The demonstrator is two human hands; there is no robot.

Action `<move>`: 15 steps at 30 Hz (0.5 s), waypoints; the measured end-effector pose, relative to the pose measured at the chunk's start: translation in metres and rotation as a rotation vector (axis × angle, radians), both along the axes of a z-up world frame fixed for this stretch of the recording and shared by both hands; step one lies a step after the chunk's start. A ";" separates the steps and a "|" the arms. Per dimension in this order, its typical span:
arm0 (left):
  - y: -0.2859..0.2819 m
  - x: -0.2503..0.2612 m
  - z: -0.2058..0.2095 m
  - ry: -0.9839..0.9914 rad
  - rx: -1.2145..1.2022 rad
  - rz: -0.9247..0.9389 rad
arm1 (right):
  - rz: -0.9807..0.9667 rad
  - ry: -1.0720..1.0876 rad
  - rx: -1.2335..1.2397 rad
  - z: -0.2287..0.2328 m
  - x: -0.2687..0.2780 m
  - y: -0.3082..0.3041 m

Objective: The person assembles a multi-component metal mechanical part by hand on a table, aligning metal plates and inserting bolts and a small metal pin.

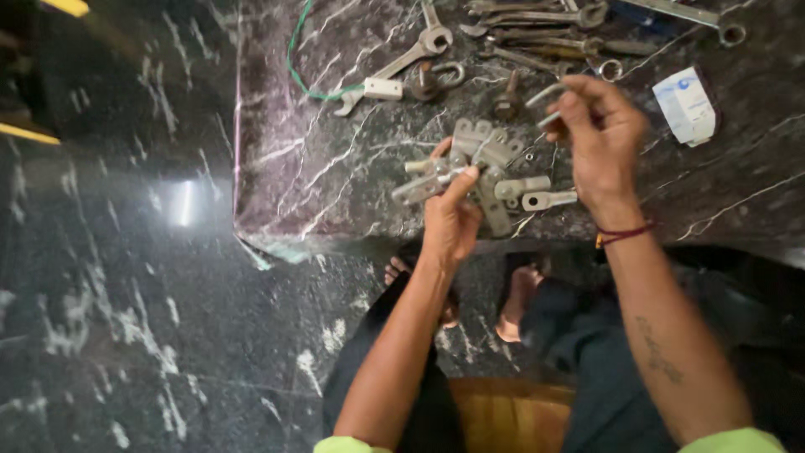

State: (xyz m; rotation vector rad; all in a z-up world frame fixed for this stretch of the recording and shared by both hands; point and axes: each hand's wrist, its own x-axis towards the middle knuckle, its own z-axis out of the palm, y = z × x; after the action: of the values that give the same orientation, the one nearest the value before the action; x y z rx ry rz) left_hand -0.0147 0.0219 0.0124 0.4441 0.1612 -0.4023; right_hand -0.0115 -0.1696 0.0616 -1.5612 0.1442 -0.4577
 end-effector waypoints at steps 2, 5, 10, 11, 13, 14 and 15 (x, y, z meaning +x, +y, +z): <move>-0.008 0.000 0.007 -0.010 -0.006 -0.026 | -0.003 0.012 -0.008 -0.004 0.008 -0.007; -0.016 -0.002 0.003 -0.039 -0.004 -0.040 | 0.035 0.031 0.002 -0.014 0.011 -0.010; -0.017 -0.004 -0.016 -0.019 0.024 -0.034 | 0.033 0.013 0.031 -0.017 0.010 -0.013; -0.018 -0.005 -0.019 -0.008 0.013 -0.030 | 0.025 0.011 0.021 -0.018 0.010 -0.011; -0.020 -0.004 -0.021 0.006 -0.011 -0.019 | 0.012 0.000 0.000 -0.018 0.012 -0.007; -0.021 -0.003 -0.020 0.007 -0.008 -0.026 | 0.016 -0.013 -0.042 -0.018 0.014 -0.006; -0.021 -0.004 -0.018 0.010 -0.001 -0.036 | 0.017 -0.026 -0.081 -0.019 0.015 -0.005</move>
State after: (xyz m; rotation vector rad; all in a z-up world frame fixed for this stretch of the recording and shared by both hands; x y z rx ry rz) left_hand -0.0186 0.0009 -0.0058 0.4442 0.1625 -0.4395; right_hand 0.0032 -0.1743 0.0431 -1.6339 0.0931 -0.4751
